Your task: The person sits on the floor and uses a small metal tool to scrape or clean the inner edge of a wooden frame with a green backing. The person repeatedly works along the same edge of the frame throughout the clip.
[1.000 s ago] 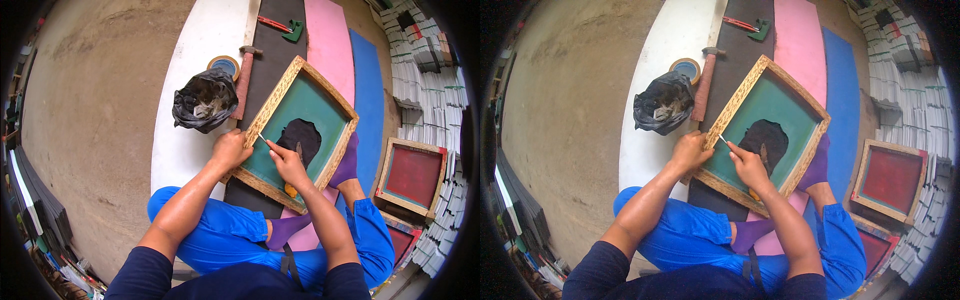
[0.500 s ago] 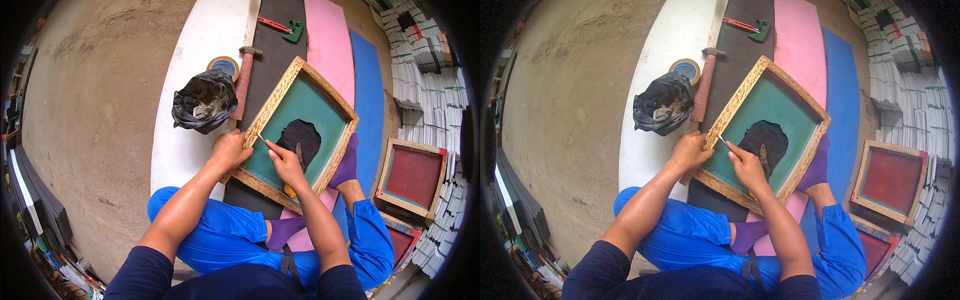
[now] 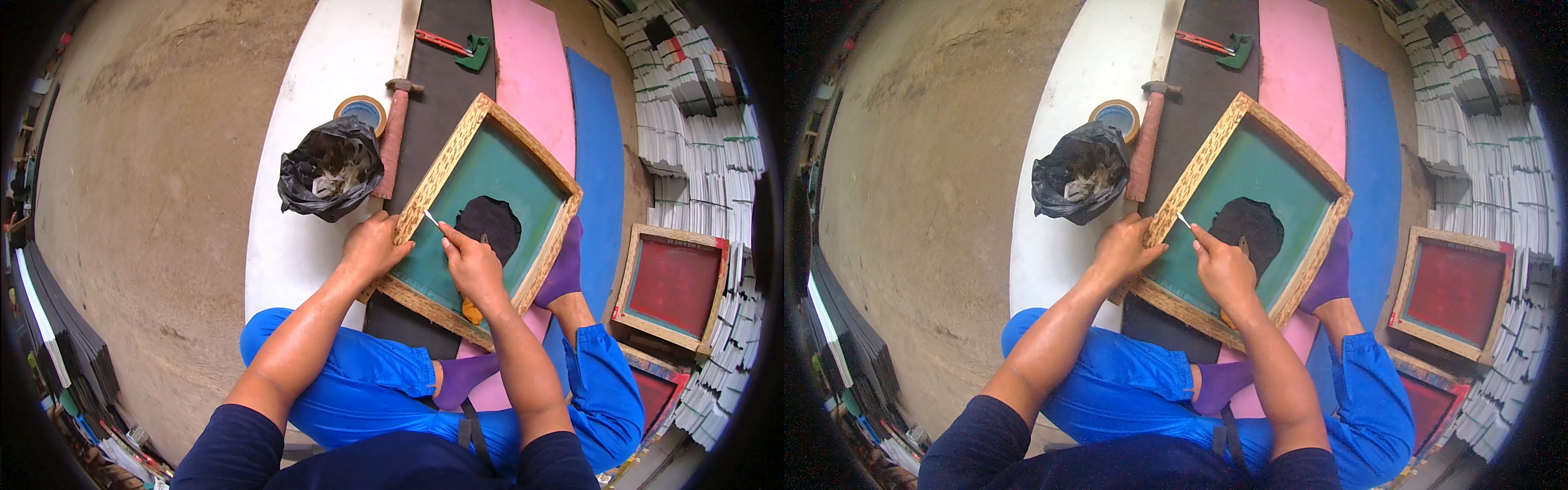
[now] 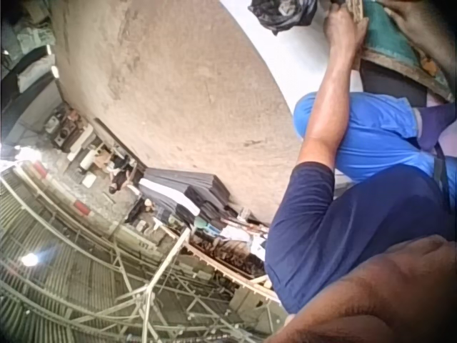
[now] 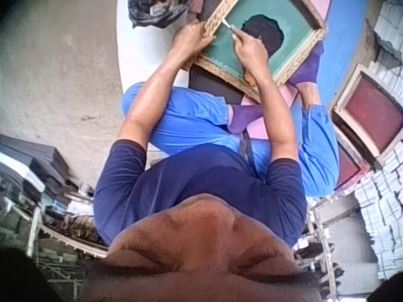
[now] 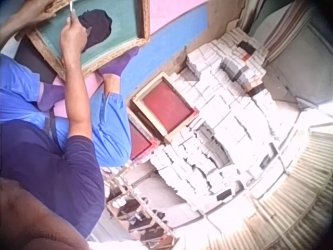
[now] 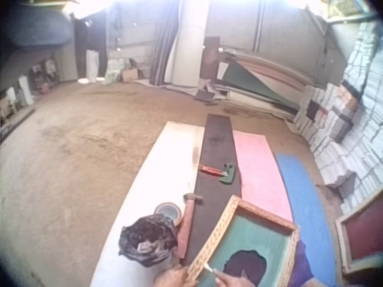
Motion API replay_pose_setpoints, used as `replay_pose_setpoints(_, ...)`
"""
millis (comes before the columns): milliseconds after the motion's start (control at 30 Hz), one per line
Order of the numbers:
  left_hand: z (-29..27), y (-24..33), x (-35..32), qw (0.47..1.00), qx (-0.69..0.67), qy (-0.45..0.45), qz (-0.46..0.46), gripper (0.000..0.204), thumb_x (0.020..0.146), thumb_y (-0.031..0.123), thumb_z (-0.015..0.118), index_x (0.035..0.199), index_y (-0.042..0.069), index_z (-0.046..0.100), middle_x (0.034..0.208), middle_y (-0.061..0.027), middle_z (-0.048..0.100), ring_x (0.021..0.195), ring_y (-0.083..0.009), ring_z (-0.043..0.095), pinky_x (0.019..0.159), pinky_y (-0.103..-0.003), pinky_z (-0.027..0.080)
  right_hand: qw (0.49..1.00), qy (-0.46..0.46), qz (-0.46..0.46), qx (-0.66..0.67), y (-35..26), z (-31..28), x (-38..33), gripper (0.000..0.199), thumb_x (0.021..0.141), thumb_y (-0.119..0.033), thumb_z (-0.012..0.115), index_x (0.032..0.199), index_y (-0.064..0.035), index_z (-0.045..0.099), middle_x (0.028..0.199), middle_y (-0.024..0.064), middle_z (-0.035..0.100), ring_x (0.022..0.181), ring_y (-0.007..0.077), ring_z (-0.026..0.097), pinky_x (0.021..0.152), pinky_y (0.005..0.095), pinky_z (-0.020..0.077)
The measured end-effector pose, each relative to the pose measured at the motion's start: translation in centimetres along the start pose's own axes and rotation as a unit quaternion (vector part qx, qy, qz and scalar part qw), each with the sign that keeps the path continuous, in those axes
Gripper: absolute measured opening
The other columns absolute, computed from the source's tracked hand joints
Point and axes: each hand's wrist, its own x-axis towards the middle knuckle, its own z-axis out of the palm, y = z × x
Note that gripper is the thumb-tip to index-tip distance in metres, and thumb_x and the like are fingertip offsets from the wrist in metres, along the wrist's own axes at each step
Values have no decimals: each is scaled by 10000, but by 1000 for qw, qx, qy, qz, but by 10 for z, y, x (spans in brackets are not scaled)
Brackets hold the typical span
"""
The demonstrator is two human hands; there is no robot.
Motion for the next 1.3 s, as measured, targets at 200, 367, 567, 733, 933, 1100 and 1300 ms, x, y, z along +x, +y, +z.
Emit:
replay_pose_setpoints(200, 5, -4, -1, 1000, 2, 21, 18, 502, 834, 355, 819, 1182, 4, 732, 1031, -156, 680, 891, -371, 735, 790, -482, 606, 999, -12, 10, -34, -5, 3, 0, 342, 1047, -320, 605, 1367, -268, 716, 867, 232, 750, 828, 456, 735, 776, 541, 582)
replay_pose_setpoints(367, 12, -8, -1, 998, 15, 45, 44, 424, 817, 324, 826, 1062, -6, 720, 979, -161, 684, 853, -375, 735, 763, -471, 609, 976, -24, 32, -212, -28, 10, -5, 326, 1053, -319, 617, 1359, -279, 723, 878, 226, 745, 805, 398, 752, 755, 510, 588)
replay_pose_setpoints(567, 11, -2, 0, 999, 7, 41, 33, 417, 815, 297, 832, 1088, -3, 738, 974, -175, 686, 873, -388, 723, 785, -488, 590, 990, 17, -81, 112, 37, 36, 11, 406, 1058, -284, 591, 1456, -239, 657, 962, 287, 736, 913, 438, 741, 763, 512, 590)
replay_pose_setpoints(733, 10, -5, 1, 998, 15, 49, 43, 371, 821, 330, 817, 984, 16, 708, 969, -160, 685, 852, -375, 735, 761, -480, 606, 975, -88, 34, 200, 36, 30, 15, 420, 1089, -315, 594, 1503, -245, 620, 765, 105, 687, 593, 225, 639, 556, 368, 508)
replay_pose_setpoints(933, 7, -5, 0, 999, 10, 36, 37, 393, 826, 348, 814, 1004, 13, 710, 978, -156, 677, 851, -377, 735, 765, -486, 605, 933, -105, 123, 323, 33, 21, 12, 385, 1084, -315, 609, 1456, -235, 665, 723, 81, 676, 573, 212, 620, 582, 348, 492)
replay_pose_setpoints(1100, 8, -3, 0, 999, 24, 35, 23, 405, 804, 336, 837, 1012, 13, 709, 972, -156, 673, 847, -380, 735, 759, -489, 605, 997, 5, -8, 82, 17, 16, -2, 361, 1053, -306, 621, 1406, -281, 692, 858, 237, 725, 823, 434, 734, 745, 497, 564)
replay_pose_setpoints(1300, 6, 0, -2, 998, 20, 46, 30, 400, 794, 322, 844, 1006, 11, 709, 963, -153, 670, 829, -376, 735, 741, -477, 608, 1000, 0, -11, 26, 14, 12, -3, 355, 1056, -334, 610, 1400, -296, 690, 849, 219, 740, 823, 435, 734, 750, 518, 576)
